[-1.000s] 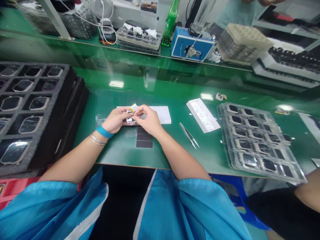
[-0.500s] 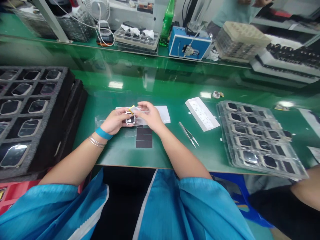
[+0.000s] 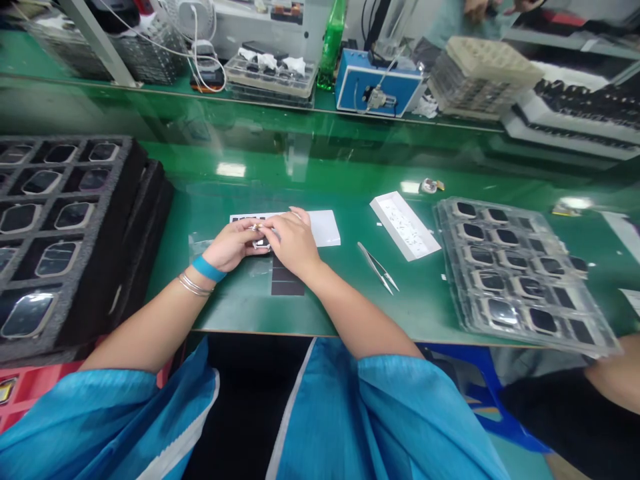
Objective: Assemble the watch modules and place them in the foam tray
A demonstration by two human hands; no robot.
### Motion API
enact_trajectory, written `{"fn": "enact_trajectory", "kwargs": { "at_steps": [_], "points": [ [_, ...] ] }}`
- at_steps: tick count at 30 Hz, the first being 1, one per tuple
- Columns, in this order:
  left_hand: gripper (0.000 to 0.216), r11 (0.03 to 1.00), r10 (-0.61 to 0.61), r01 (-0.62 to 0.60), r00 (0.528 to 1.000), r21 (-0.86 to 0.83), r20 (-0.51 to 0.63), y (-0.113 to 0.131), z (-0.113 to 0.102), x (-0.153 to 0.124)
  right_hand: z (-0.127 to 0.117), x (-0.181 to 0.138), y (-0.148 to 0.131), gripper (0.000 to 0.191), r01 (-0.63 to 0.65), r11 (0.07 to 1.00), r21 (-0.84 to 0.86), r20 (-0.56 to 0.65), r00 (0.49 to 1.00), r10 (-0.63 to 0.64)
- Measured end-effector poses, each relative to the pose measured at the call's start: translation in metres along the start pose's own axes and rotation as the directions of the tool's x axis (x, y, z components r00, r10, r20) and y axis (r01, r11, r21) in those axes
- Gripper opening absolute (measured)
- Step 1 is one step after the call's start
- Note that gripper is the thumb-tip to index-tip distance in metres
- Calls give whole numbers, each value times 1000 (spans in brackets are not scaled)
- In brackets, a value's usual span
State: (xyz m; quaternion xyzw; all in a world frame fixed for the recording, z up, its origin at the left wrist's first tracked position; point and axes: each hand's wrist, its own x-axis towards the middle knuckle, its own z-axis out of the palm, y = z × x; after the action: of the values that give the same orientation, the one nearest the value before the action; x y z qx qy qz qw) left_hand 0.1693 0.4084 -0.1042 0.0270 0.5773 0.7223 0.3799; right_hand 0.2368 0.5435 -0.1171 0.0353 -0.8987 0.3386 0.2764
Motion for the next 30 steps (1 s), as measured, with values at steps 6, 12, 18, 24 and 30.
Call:
{"fn": "enact_trajectory", "kwargs": {
  "at_steps": [6,12,18,24,30],
  "points": [
    [25,968,-82,91,996,-232,46,8,-8,3,0,-1,1,15,77,997,-23,122,990,-73],
    [33,986,19,-6,997,-165,75,2,-10,4,8,2,22,38,-225,924,310,150,971,186],
    [42,993,67,-62,997,-104,47,-4,-7,3,12,1,28,60,-448,657,606,396,887,240],
    [45,990,123,-118,990,-77,64,-2,-9,2,12,1,18,62,-444,598,667,349,896,276],
    [40,974,213,-218,974,-69,-73,-2,-1,-2,14,-2,24,67,-361,794,489,270,928,256]
  ]
}}
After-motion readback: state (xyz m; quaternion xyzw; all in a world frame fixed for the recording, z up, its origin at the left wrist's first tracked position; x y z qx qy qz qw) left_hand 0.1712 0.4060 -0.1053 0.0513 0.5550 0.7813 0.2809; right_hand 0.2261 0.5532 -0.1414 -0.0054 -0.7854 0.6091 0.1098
